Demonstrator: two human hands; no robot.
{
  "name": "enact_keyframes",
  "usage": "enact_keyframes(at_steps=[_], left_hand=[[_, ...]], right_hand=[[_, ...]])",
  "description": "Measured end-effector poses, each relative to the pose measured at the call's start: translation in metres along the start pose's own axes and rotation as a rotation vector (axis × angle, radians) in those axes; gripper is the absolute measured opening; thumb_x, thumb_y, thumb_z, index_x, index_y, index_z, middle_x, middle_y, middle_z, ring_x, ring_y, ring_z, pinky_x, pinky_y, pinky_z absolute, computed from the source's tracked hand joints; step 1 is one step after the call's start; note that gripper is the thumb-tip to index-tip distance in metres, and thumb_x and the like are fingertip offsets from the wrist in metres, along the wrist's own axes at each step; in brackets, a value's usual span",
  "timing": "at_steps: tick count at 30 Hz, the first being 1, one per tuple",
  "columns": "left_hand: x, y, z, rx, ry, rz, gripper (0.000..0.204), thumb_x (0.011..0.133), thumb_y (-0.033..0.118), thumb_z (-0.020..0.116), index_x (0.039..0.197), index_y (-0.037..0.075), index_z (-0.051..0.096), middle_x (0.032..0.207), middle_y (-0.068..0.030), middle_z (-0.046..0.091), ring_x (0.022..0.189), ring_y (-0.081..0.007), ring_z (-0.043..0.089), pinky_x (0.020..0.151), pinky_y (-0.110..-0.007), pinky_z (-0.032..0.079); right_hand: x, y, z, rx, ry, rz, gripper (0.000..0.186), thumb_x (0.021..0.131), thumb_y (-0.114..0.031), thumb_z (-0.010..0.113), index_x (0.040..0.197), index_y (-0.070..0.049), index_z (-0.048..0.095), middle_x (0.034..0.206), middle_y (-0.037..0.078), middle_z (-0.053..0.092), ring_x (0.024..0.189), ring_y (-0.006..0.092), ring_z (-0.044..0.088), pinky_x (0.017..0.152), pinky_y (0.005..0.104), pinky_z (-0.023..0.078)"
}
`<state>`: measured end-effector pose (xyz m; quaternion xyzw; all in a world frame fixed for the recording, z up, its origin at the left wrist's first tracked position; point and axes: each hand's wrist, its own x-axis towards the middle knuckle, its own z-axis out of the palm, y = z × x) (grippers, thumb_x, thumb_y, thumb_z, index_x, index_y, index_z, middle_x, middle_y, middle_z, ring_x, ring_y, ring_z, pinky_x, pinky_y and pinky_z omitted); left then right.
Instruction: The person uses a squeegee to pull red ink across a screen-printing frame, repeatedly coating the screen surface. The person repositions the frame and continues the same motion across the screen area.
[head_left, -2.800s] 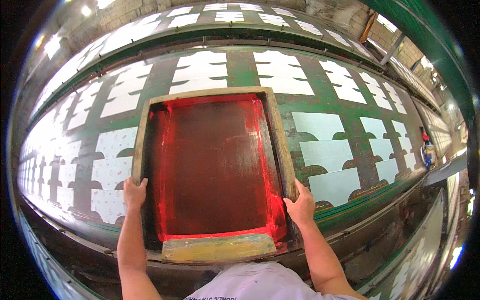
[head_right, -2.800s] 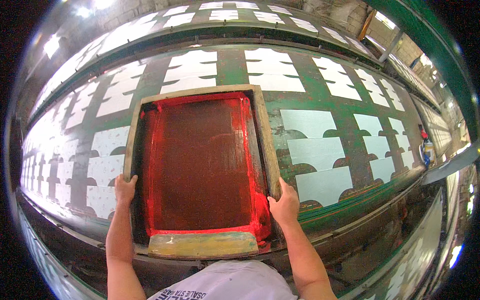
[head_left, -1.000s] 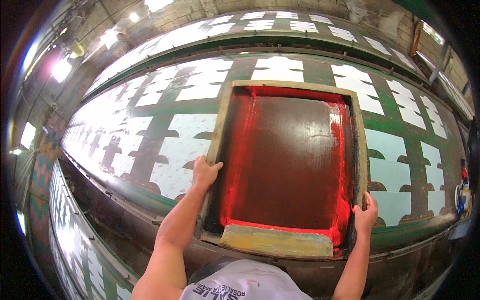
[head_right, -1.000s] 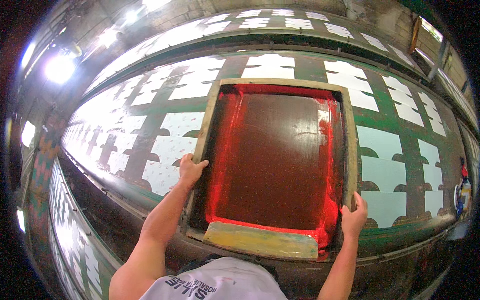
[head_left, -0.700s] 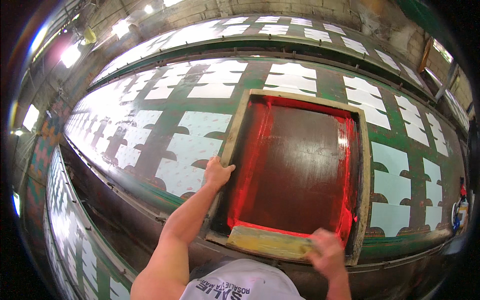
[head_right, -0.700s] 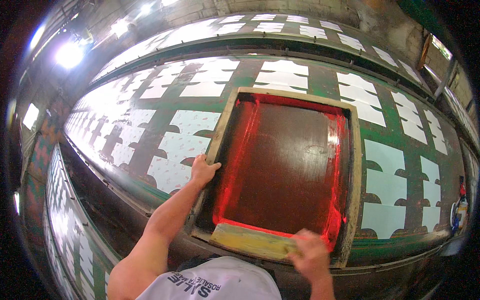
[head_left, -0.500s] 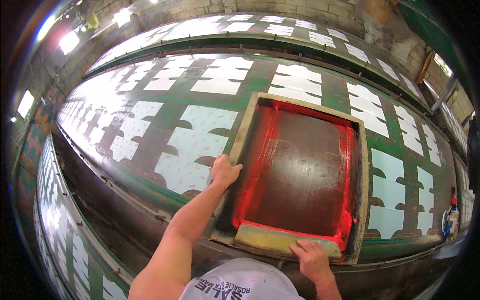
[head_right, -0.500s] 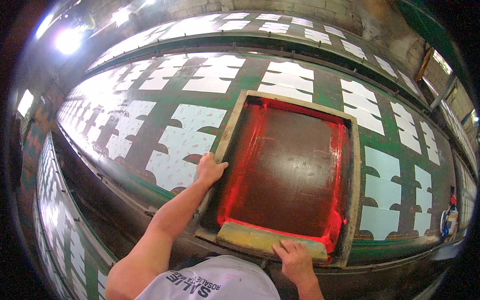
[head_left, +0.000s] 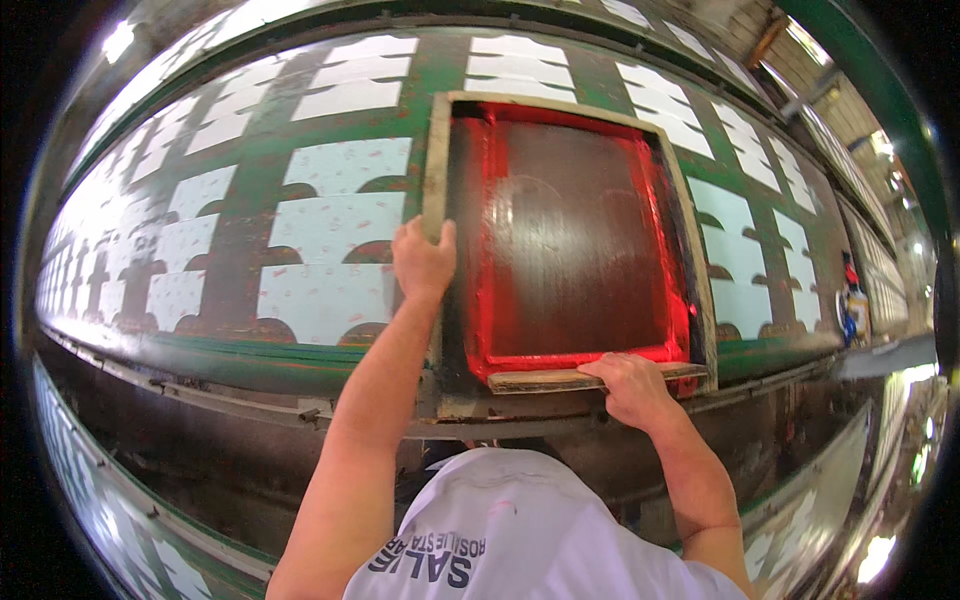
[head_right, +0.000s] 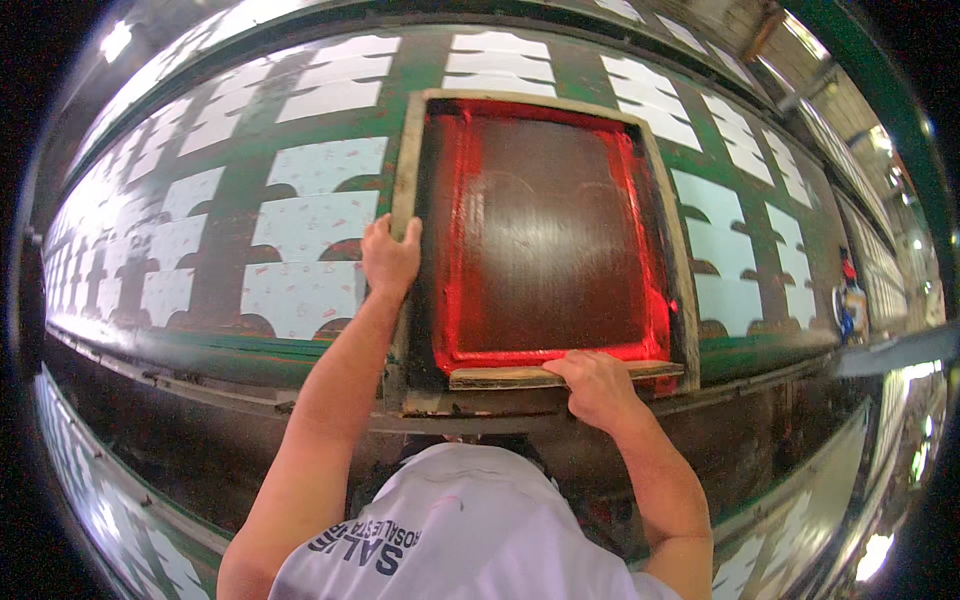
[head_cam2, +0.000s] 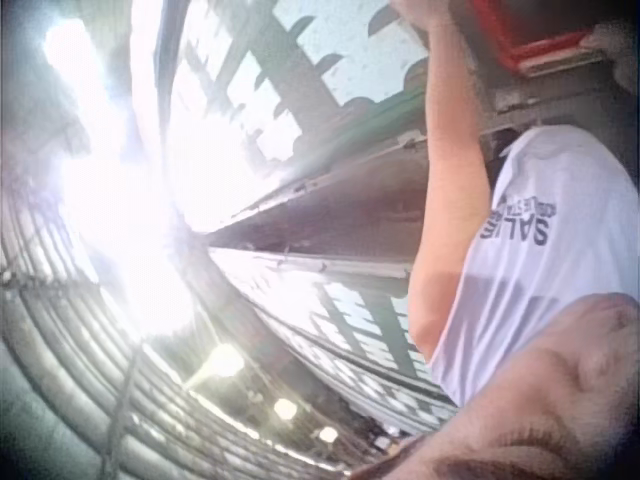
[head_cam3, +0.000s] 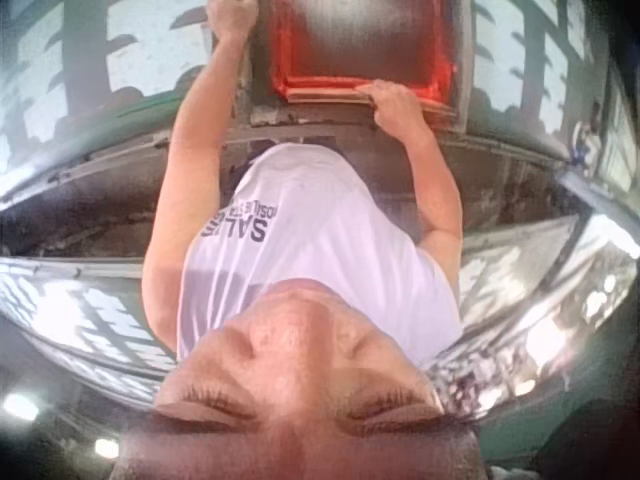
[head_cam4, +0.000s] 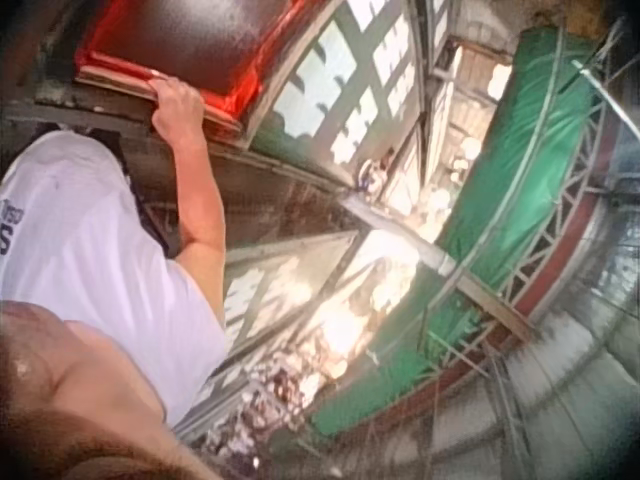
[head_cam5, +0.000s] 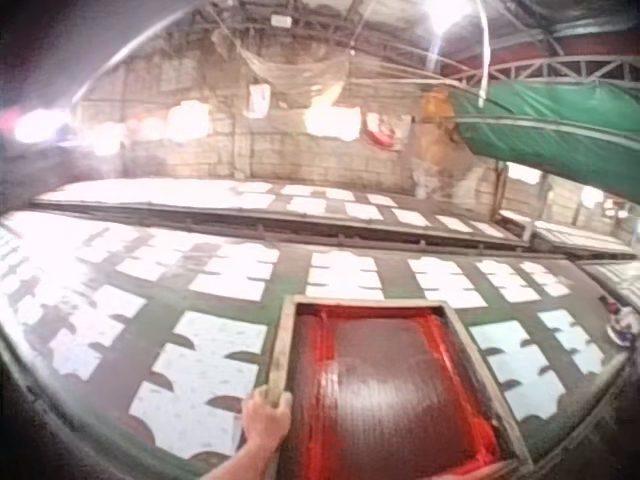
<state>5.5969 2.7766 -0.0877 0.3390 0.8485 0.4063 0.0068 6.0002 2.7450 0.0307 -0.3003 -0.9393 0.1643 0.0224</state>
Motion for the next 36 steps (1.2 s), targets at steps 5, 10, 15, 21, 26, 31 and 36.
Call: enact_keyframes(at_steps=[5,10,15,21,26,31,36], left_hand=[[0.002,0.002,-0.003,0.016,-0.051,-0.026,0.065,0.102,0.049,0.077,0.142,-0.002,0.07,0.134,-0.0265,0.069,0.13,-0.0472,0.065,0.114,-0.055,0.052],[0.001,0.005,-0.006,-0.004,-0.087,-0.055,0.066,0.104,0.049,0.076,0.145,-0.003,0.069,0.136,-0.0243,0.067,0.133,-0.0461,0.062,0.114,-0.054,0.051],[0.002,0.006,-0.008,-0.029,-0.086,-0.052,0.062,0.104,0.044,0.077,0.143,-0.004,0.069,0.137,-0.0246,0.067,0.132,-0.0459,0.063,0.113,-0.054,0.052],[0.003,0.006,-0.004,-0.041,-0.072,-0.052,0.057,0.106,0.04,0.076,0.141,-0.005,0.07,0.134,-0.0261,0.069,0.131,-0.0461,0.064,0.112,-0.053,0.052],[0.003,0.006,-0.004,-0.03,-0.071,-0.064,0.05,0.106,0.033,0.077,0.137,-0.006,0.071,0.128,-0.0259,0.071,0.124,-0.0453,0.066,0.108,-0.052,0.053],[0.002,0.01,-0.002,-0.056,-0.02,-0.083,0.041,0.105,0.026,0.078,0.133,-0.003,0.075,0.118,-0.0218,0.072,0.112,-0.0393,0.069,0.098,-0.048,0.055],[0.001,0.013,-0.002,-0.011,-0.004,-0.074,0.034,0.104,0.021,0.079,0.131,-0.001,0.076,0.108,-0.0148,0.069,0.098,-0.0306,0.066,0.089,-0.043,0.055]], right_hand=[[-0.011,-0.014,0.028,-0.04,0.168,-0.025,0.044,0.083,0.001,0.069,0.123,-0.011,0.083,0.113,0.01,0.079,0.106,0.033,0.077,0.094,0.0482,0.06],[0.001,-0.003,0.049,-0.145,0.266,-0.01,0.057,0.078,0.004,0.071,0.13,-0.015,0.082,0.126,0.01,0.077,0.111,0.0338,0.077,0.097,0.0486,0.06],[0.066,0.042,0.047,-0.196,0.342,-0.064,0.052,0.08,0.003,0.071,0.128,-0.015,0.082,0.12,0.01,0.077,0.11,0.0335,0.077,0.097,0.0485,0.06],[0.184,0.113,0.025,-0.191,0.348,-0.103,0.047,0.083,0.004,0.068,0.124,-0.015,0.082,0.113,0.009,0.078,0.101,0.0341,0.077,0.091,0.0483,0.061],[0.285,0.17,0.0,-0.249,0.307,-0.069,0.039,0.093,-0.002,0.066,0.125,-0.017,0.083,0.106,0.012,0.078,0.099,0.0339,0.079,0.089,0.049,0.064],[0.373,0.219,-0.018,-0.304,0.302,-0.063,0.04,0.095,-0.002,0.066,0.128,-0.019,0.083,0.11,0.013,0.079,0.104,0.0342,0.08,0.093,0.0496,0.065],[0.436,0.253,-0.034,-0.322,0.315,-0.055,0.044,0.096,-0.002,0.066,0.132,-0.021,0.082,0.116,0.013,0.08,0.109,0.0342,0.08,0.099,0.05,0.065]])
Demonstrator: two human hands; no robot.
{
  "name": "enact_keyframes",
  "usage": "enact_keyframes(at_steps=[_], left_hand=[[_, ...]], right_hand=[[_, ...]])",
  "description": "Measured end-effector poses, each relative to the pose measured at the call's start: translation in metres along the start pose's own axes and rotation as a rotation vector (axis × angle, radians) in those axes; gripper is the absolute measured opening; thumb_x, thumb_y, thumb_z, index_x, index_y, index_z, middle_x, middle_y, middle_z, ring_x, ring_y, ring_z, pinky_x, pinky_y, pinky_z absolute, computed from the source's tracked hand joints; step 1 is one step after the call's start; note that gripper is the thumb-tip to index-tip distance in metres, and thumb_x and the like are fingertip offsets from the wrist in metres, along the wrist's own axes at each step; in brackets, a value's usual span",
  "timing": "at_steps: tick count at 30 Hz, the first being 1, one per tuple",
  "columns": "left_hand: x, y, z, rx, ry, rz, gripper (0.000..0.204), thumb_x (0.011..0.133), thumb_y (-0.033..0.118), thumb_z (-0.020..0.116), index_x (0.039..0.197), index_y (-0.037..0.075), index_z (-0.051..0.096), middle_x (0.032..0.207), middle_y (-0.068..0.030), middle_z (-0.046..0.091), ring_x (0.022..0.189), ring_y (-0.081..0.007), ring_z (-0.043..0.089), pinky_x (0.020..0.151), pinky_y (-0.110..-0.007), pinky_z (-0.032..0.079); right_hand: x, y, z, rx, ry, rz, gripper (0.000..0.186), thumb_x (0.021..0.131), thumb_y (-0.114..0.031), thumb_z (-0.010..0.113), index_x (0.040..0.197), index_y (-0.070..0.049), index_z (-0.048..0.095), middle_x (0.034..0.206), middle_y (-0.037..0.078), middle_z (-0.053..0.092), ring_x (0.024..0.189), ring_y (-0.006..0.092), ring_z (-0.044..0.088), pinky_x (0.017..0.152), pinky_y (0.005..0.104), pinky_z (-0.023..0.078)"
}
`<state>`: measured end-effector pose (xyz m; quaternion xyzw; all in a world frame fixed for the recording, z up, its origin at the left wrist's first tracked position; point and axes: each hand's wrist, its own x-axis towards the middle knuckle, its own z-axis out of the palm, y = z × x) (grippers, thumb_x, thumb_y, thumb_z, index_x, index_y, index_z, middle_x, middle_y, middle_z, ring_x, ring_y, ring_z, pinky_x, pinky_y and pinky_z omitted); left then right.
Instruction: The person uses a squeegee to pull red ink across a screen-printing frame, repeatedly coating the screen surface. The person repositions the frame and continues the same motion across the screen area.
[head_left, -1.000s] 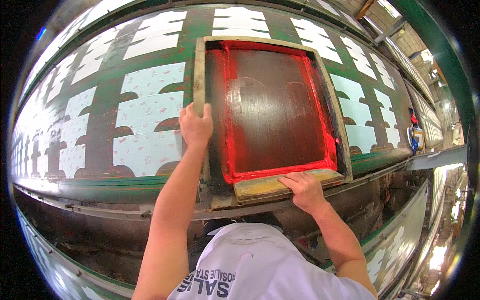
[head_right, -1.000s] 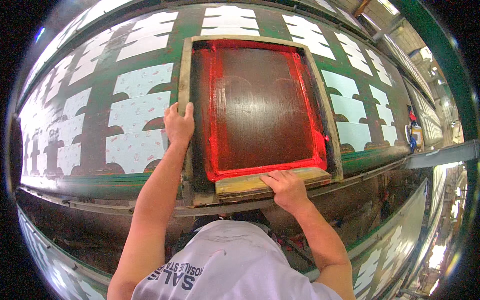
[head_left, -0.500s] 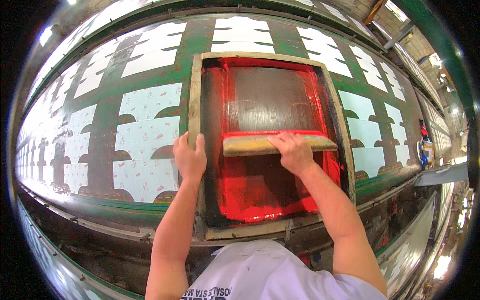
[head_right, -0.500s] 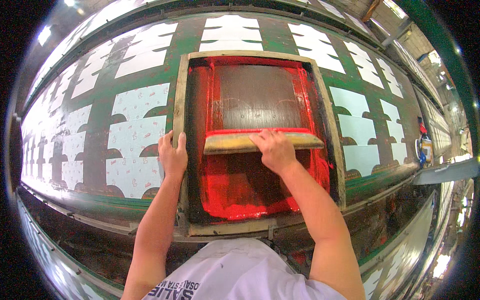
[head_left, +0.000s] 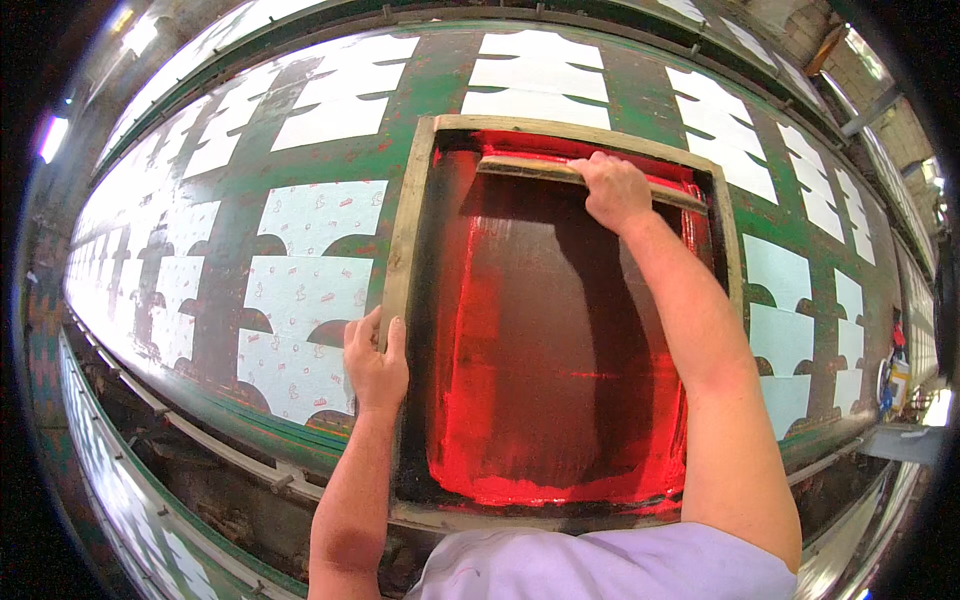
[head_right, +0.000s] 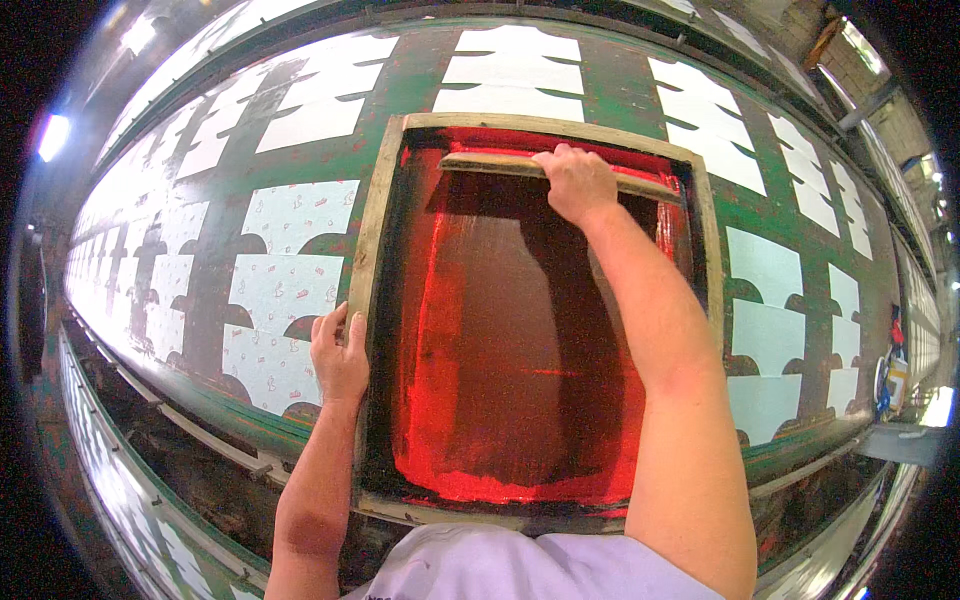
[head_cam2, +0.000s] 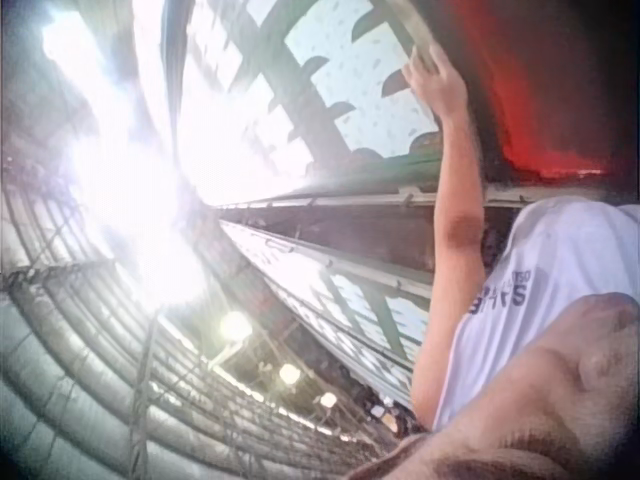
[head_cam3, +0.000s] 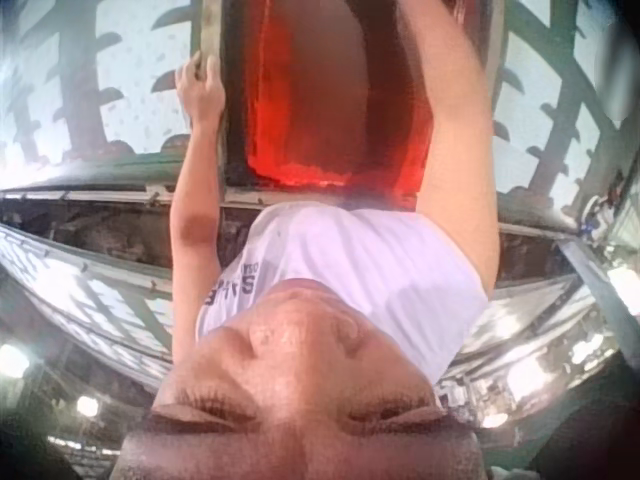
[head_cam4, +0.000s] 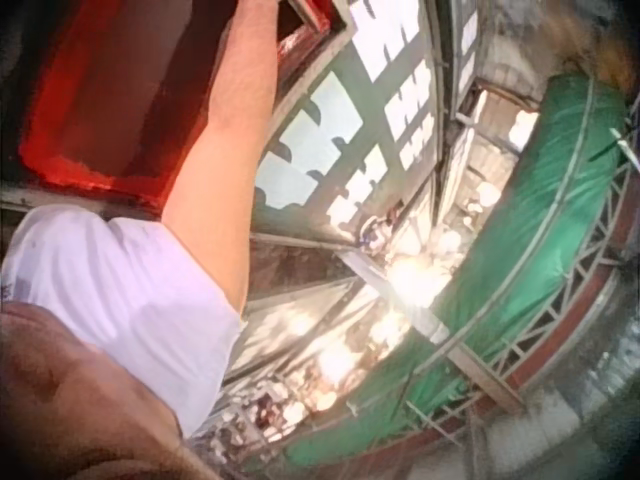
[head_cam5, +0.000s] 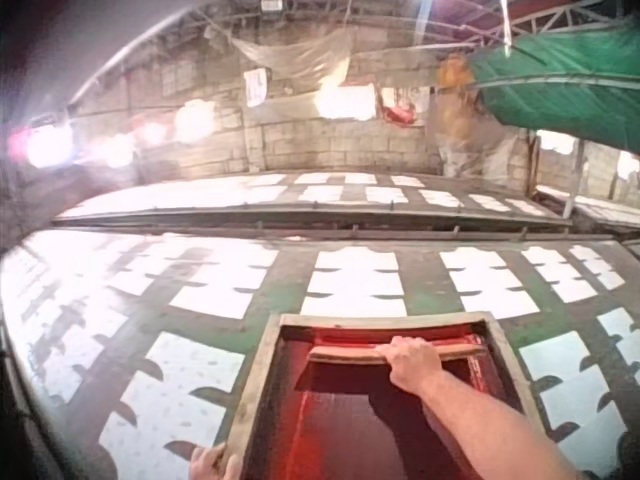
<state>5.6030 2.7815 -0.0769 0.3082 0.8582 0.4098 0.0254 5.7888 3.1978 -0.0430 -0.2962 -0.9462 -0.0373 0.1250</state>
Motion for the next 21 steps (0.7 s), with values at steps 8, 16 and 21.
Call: enact_keyframes(at_steps=[8,16,21], left_hand=[[-0.001,-0.002,0.001,0.046,-0.002,-0.012,0.033,0.106,0.02,0.079,0.132,0.0,0.077,0.107,-0.0091,0.068,0.095,-0.0218,0.066,0.086,-0.036,0.055],[0.001,0.001,0.002,0.004,0.007,-0.02,0.03,0.105,0.018,0.08,0.13,0.002,0.078,0.104,-0.0084,0.066,0.089,-0.0215,0.063,0.079,-0.036,0.052],[-0.001,0.001,0.002,0.004,0.02,0.016,0.031,0.105,0.019,0.08,0.13,0.001,0.078,0.105,-0.0112,0.068,0.092,-0.0251,0.065,0.082,-0.039,0.054]], right_hand=[[0.034,0.031,-0.004,0.019,0.034,0.035,0.05,0.092,0.003,0.068,0.13,-0.024,0.085,0.124,0.012,0.084,0.111,0.0342,0.082,0.098,0.0491,0.067],[0.046,0.05,-0.001,0.018,-0.084,0.046,0.041,0.086,-0.006,0.068,0.122,-0.016,0.086,0.12,0.017,0.084,0.11,0.0395,0.081,0.099,0.0526,0.065],[0.045,0.043,-0.025,0.036,-0.309,0.067,0.033,0.08,-0.008,0.068,0.108,-0.01,0.086,0.115,0.021,0.083,0.11,0.0405,0.08,0.099,0.0531,0.065]])
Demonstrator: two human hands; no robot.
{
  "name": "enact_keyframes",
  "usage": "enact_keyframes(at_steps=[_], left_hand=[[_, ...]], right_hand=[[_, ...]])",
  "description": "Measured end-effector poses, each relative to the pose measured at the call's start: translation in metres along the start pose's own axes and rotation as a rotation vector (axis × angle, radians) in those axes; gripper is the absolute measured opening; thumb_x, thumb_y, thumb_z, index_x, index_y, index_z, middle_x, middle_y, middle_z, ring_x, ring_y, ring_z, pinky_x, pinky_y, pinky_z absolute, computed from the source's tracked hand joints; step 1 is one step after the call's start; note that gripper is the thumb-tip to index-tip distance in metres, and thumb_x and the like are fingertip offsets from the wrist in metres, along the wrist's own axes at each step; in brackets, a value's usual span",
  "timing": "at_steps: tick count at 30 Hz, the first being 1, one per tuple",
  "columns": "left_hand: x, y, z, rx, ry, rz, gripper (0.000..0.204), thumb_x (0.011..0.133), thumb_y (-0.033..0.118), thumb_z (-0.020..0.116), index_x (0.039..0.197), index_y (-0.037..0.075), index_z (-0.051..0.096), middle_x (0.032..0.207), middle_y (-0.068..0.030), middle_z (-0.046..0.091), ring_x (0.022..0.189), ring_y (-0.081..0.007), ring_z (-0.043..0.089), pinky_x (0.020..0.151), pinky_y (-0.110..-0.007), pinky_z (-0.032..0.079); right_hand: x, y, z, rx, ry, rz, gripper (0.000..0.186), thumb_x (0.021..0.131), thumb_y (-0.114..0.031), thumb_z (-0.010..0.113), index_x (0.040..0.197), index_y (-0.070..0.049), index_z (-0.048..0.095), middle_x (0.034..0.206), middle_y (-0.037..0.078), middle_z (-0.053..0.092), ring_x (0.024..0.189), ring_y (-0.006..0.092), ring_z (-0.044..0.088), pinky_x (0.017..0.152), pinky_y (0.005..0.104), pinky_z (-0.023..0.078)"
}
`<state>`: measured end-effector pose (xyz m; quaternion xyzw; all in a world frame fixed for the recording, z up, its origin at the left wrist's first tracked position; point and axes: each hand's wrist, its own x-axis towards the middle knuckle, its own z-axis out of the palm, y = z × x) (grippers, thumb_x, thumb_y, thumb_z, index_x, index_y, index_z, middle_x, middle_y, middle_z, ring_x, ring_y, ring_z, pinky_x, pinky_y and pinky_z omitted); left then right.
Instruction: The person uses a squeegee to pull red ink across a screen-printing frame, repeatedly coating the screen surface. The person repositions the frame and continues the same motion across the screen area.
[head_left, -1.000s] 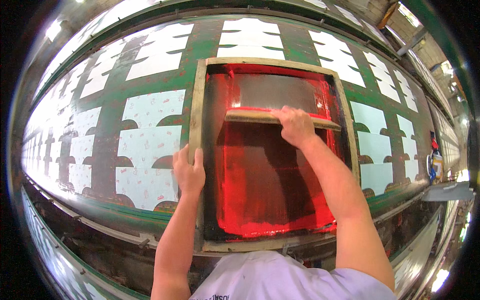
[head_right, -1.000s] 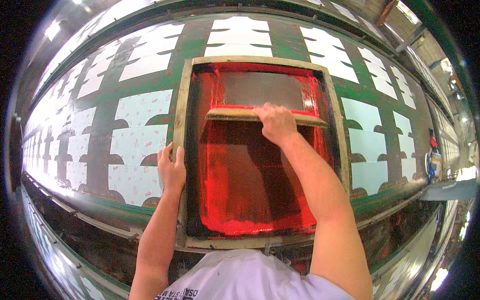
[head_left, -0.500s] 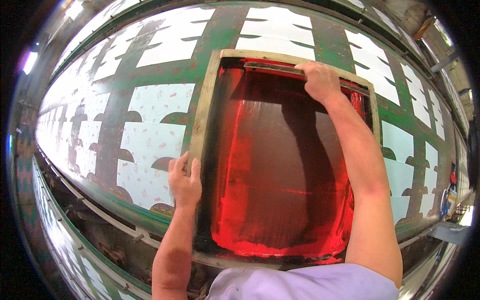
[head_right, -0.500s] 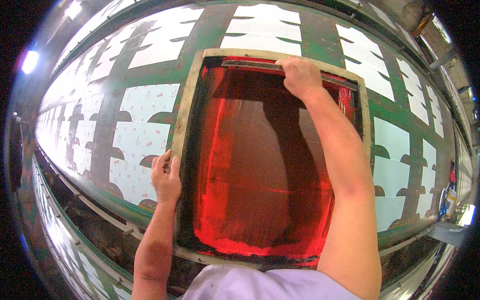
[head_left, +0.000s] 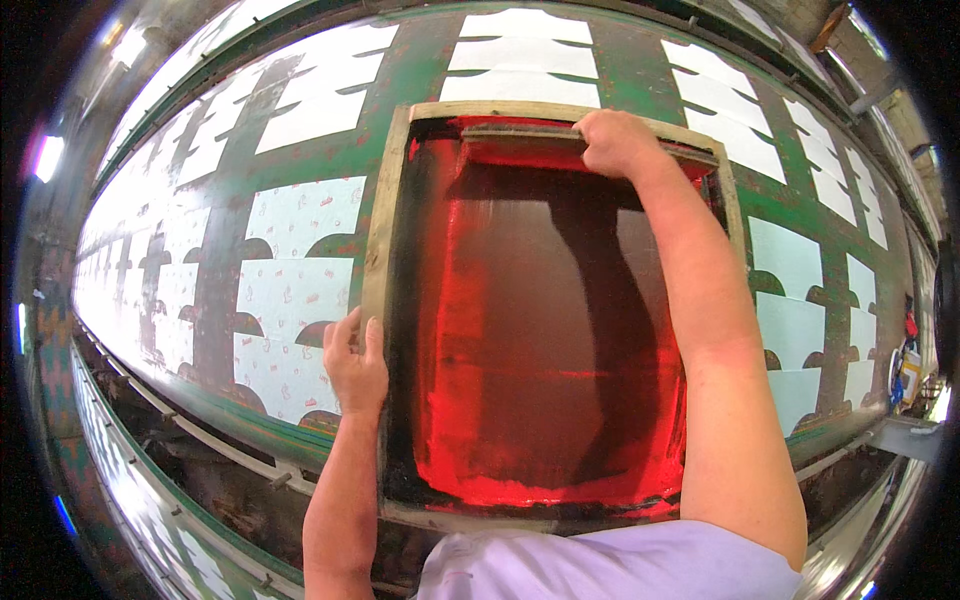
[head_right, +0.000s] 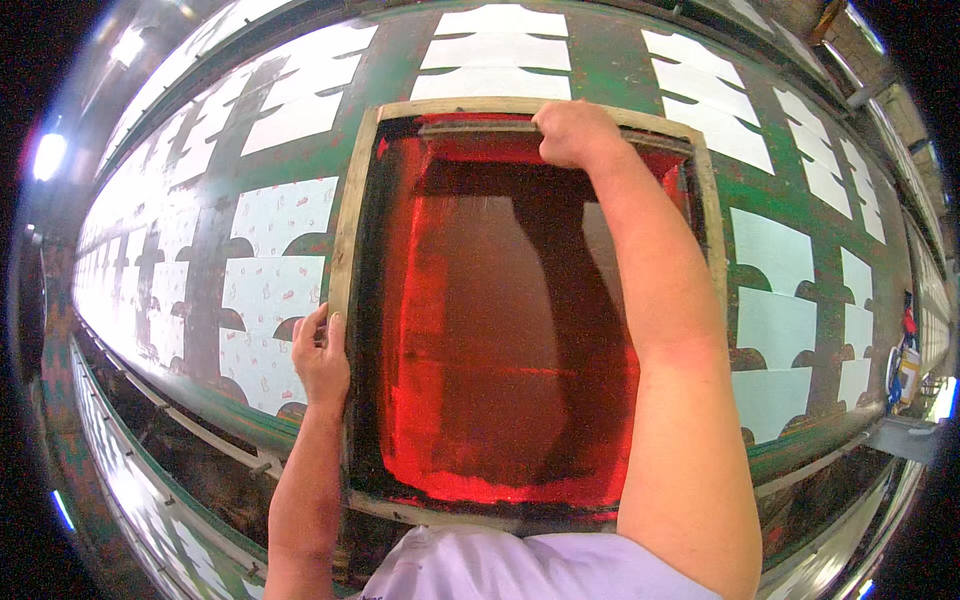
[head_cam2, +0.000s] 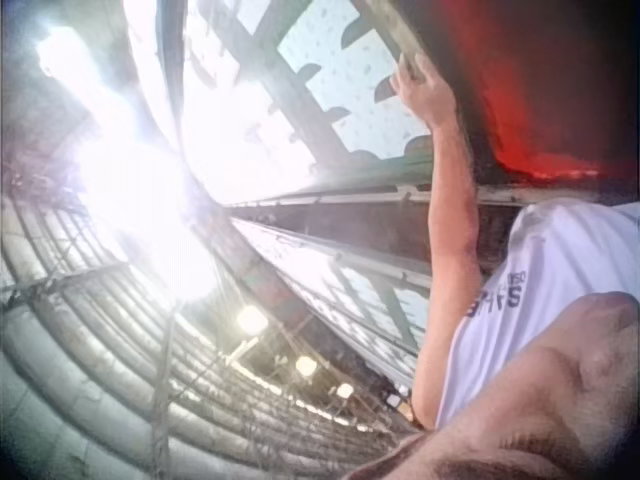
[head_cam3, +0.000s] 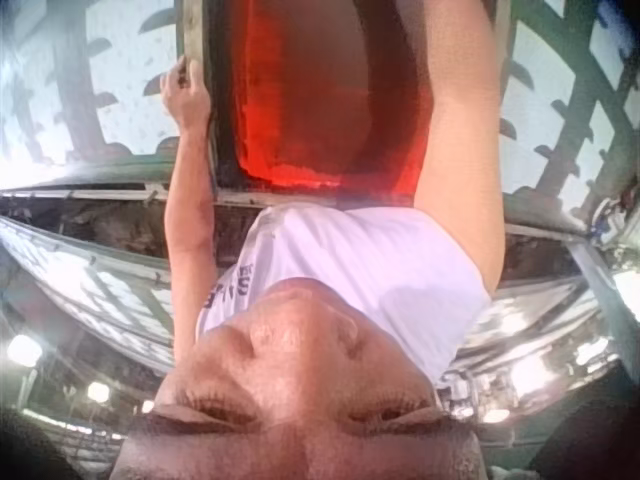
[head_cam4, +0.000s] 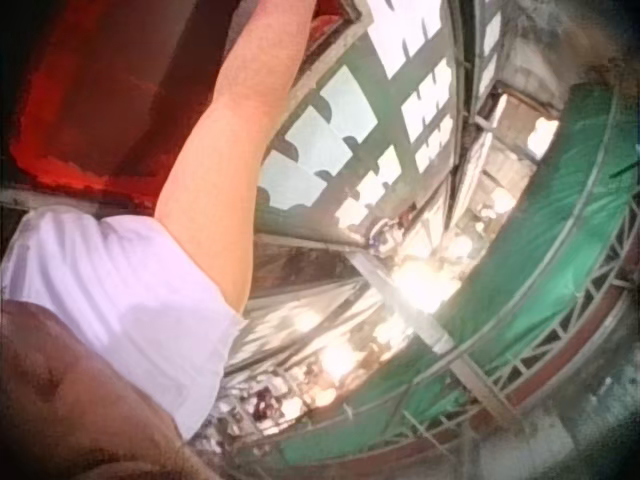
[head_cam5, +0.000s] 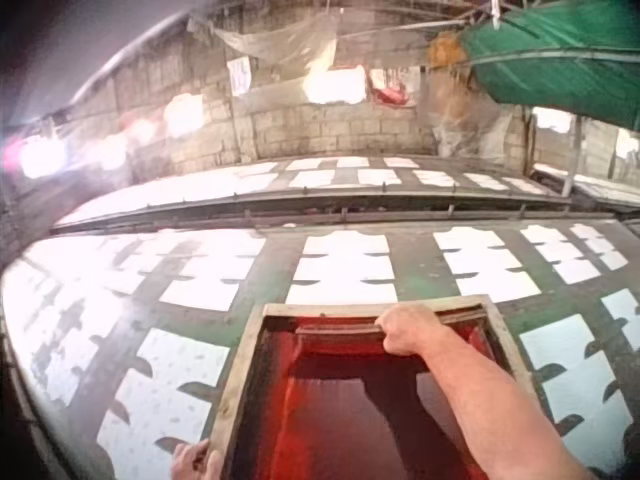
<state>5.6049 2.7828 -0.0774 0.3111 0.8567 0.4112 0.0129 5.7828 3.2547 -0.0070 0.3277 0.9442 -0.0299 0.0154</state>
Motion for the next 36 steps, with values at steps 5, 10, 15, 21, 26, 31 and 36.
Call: enact_keyframes(at_steps=[5,10,15,21,26,31,36], left_hand=[[0.001,-0.009,0.003,0.05,0.024,0.029,0.032,0.105,0.022,0.079,0.129,-0.001,0.078,0.109,-0.0165,0.072,0.096,-0.0325,0.068,0.089,-0.044,0.055],[0.002,-0.016,0.005,0.035,0.002,0.028,0.037,0.106,0.028,0.076,0.129,-0.002,0.077,0.117,-0.0206,0.074,0.109,-0.0401,0.07,0.097,-0.049,0.056],[0.003,-0.016,0.001,0.066,-0.027,0.052,0.046,0.105,0.035,0.075,0.137,0.001,0.075,0.129,-0.0226,0.073,0.125,-0.044,0.068,0.108,-0.052,0.054],[-0.002,-0.009,-0.004,0.078,-0.032,0.043,0.053,0.102,0.038,0.077,0.141,0.003,0.074,0.135,-0.0222,0.072,0.131,-0.0439,0.066,0.114,-0.053,0.052],[-0.005,-0.004,-0.009,0.126,-0.077,0.022,0.062,0.098,0.038,0.08,0.147,0.002,0.069,0.143,-0.0212,0.068,0.136,-0.0426,0.063,0.117,-0.052,0.052],[-0.005,0.0,-0.013,0.211,-0.13,0.006,0.068,0.098,0.042,0.081,0.149,0.0,0.067,0.146,-0.0224,0.068,0.14,-0.0428,0.063,0.118,-0.052,0.052],[-0.007,0.008,-0.016,0.337,-0.164,-0.047,0.068,0.098,0.049,0.081,0.141,-0.002,0.069,0.144,-0.0247,0.07,0.137,-0.0441,0.066,0.115,-0.055,0.054]], right_hand=[[-0.058,-0.031,-0.002,-0.011,-0.011,-0.055,0.033,0.082,-0.009,0.069,0.109,-0.013,0.086,0.114,0.018,0.084,0.111,0.0386,0.081,0.098,0.0531,0.066],[-0.141,-0.075,-0.004,0.011,-0.092,-0.058,0.033,0.081,-0.01,0.07,0.109,-0.017,0.087,0.112,0.016,0.085,0.11,0.0387,0.081,0.097,0.0534,0.066],[-0.235,-0.125,-0.004,0.036,-0.126,-0.032,0.039,0.081,-0.01,0.07,0.114,-0.02,0.088,0.111,0.016,0.085,0.107,0.0395,0.081,0.093,0.0544,0.065],[-0.346,-0.188,0.011,0.091,-0.099,-0.014,0.039,0.083,-0.009,0.072,0.115,-0.022,0.088,0.111,0.013,0.084,0.104,0.0377,0.081,0.092,0.0529,0.066],[-0.43,-0.236,0.014,0.148,-0.121,0.011,0.034,0.082,-0.009,0.074,0.111,-0.02,0.088,0.105,0.012,0.081,0.102,0.037,0.08,0.09,0.0529,0.066],[-0.476,-0.263,0.019,0.129,0.011,-0.022,0.033,0.081,-0.006,0.076,0.111,-0.017,0.086,0.101,0.01,0.078,0.101,0.0349,0.078,0.091,0.0505,0.063],[-0.503,-0.267,0.029,0.183,0.01,-0.103,0.049,0.084,-0.047,0.091,0.113,-0.009,0.08,0.117,0.014,0.072,0.117,0.0364,0.069,0.098,0.051,0.059]])
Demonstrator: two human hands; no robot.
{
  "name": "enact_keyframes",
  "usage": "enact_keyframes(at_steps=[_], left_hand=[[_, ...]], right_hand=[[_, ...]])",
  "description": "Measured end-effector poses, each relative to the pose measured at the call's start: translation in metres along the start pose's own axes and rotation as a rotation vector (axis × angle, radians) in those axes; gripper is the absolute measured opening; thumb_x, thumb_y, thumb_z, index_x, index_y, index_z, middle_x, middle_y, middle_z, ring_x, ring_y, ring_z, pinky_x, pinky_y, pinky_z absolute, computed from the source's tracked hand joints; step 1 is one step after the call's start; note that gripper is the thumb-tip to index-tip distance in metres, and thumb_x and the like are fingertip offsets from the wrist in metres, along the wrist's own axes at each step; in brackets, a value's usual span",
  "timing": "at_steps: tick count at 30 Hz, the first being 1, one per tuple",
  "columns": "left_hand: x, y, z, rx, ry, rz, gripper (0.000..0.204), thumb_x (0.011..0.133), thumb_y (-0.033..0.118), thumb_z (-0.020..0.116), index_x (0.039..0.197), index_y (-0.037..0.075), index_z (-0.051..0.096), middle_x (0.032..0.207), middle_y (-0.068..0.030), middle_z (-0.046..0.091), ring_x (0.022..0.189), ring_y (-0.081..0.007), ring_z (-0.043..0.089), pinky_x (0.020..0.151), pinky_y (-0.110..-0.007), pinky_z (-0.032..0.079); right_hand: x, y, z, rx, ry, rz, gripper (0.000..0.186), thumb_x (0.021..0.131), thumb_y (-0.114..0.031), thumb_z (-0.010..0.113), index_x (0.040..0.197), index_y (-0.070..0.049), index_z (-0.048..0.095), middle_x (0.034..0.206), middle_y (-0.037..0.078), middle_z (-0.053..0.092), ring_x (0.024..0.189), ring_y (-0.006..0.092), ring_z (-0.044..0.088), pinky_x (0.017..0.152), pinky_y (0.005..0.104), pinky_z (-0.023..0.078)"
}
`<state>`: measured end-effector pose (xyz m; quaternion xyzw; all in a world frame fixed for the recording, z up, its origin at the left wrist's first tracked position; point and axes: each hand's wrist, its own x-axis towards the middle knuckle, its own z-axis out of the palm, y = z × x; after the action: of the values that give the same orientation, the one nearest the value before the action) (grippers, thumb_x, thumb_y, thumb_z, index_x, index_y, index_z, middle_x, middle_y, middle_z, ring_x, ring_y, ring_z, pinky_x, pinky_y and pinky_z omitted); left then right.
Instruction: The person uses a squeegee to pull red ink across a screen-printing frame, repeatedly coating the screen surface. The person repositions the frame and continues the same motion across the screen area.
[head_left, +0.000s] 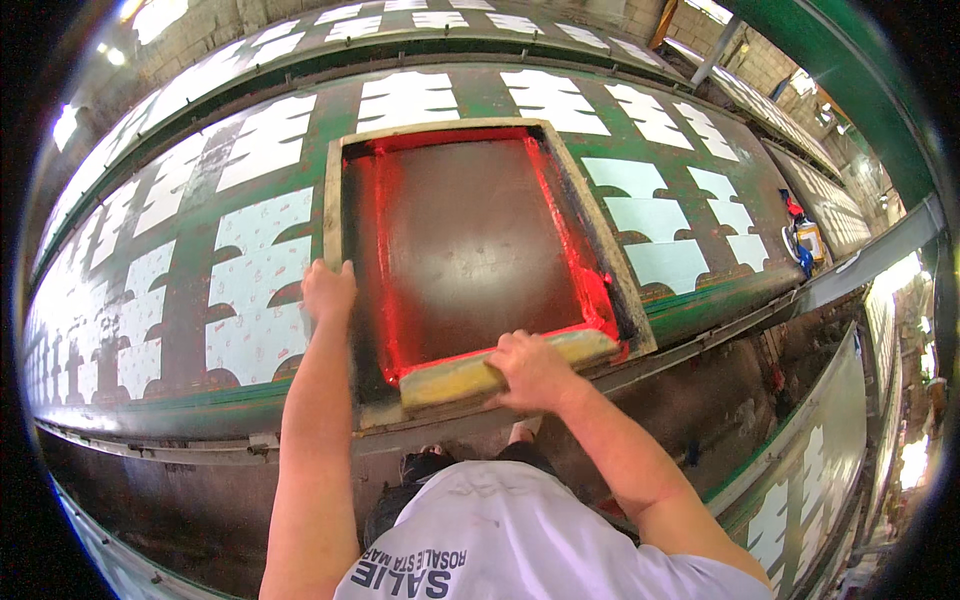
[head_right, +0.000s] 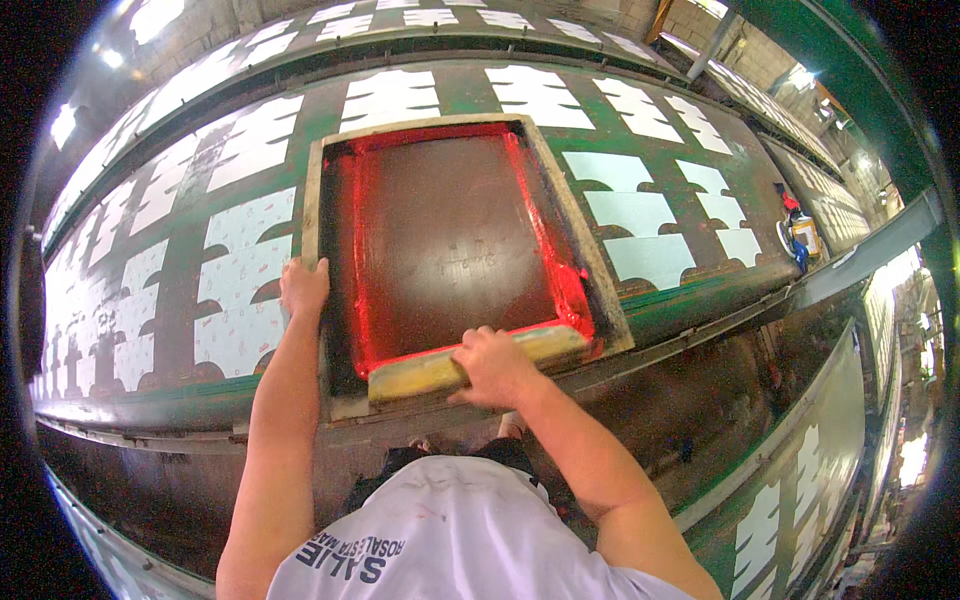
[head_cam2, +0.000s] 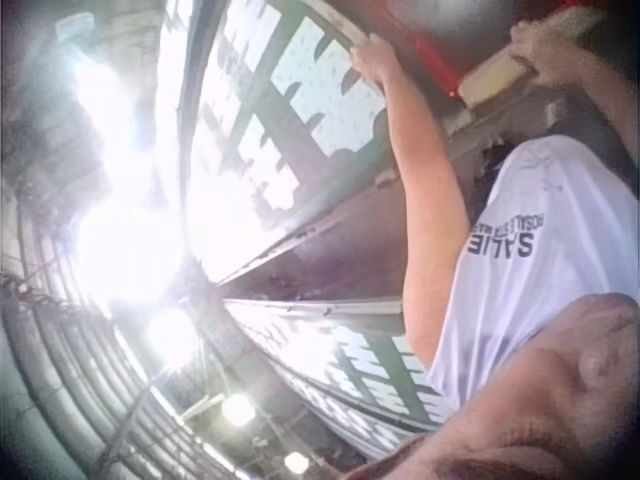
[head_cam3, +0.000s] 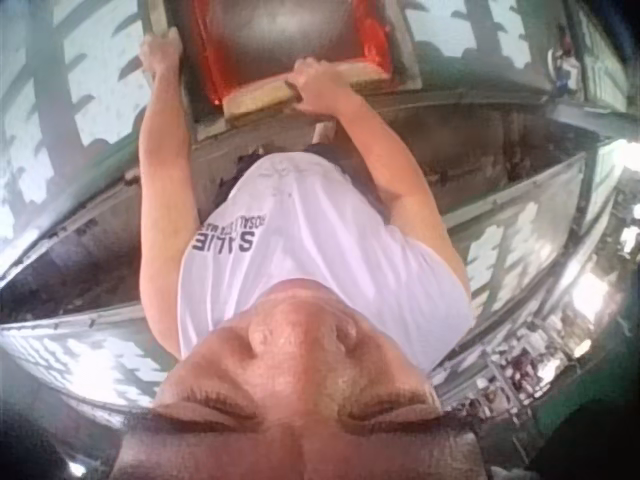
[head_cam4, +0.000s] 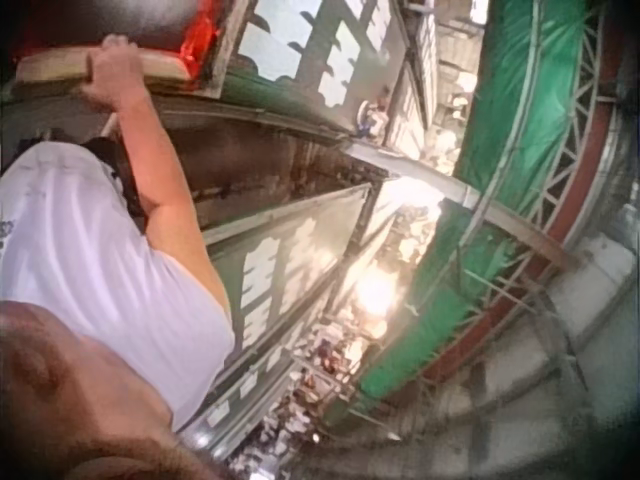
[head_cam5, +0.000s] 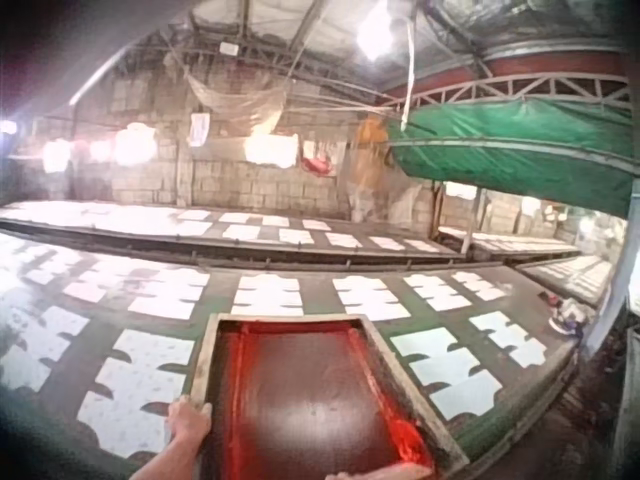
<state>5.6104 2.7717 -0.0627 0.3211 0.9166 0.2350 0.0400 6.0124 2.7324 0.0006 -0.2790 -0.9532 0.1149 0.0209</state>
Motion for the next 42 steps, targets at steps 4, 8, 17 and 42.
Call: enact_keyframes(at_steps=[4,8,17,42], left_hand=[[-0.001,0.008,-0.002,0.069,-0.031,-0.04,0.072,0.097,0.055,0.08,0.137,-0.003,0.07,0.141,-0.0263,0.071,0.135,-0.0457,0.068,0.114,-0.057,0.055],[0.002,0.012,0.001,0.144,-0.03,-0.077,0.074,0.097,0.058,0.08,0.135,-0.004,0.071,0.14,-0.027,0.072,0.134,-0.0467,0.069,0.113,-0.057,0.055],[0.004,0.023,0.012,0.247,0.045,-0.124,0.067,0.098,0.057,0.081,0.128,-0.003,0.073,0.135,-0.0272,0.073,0.128,-0.0469,0.071,0.11,-0.056,0.056],[0.04,-0.033,0.026,0.016,-0.023,-0.05,0.058,0.081,0.037,0.096,0.112,-0.007,0.074,0.113,-0.0271,0.076,0.109,-0.044,0.072,0.099,-0.052,0.055]], right_hand=[[-0.018,0.015,0.003,0.108,0.056,-0.102,0.068,0.081,-0.061,0.092,0.117,-0.006,0.079,0.123,0.017,0.072,0.122,0.0385,0.068,0.104,0.0519,0.057],[-0.04,0.056,-0.003,0.288,0.178,-0.232,0.06,0.086,-0.052,0.091,0.122,-0.006,0.08,0.131,0.017,0.075,0.127,0.0376,0.069,0.108,0.0515,0.056],[-0.097,0.229,-0.021,0.209,0.53,0.412,0.052,0.088,-0.018,0.091,0.136,-0.005,0.077,0.145,0.02,0.069,0.135,0.043,0.063,0.116,0.0532,0.053],[-0.056,0.271,-0.057,0.253,0.548,0.584,0.064,0.078,-0.009,0.086,0.14,-0.012,0.073,0.115,0.016,0.073,0.113,0.0424,0.07,0.098,0.0527,0.059]])
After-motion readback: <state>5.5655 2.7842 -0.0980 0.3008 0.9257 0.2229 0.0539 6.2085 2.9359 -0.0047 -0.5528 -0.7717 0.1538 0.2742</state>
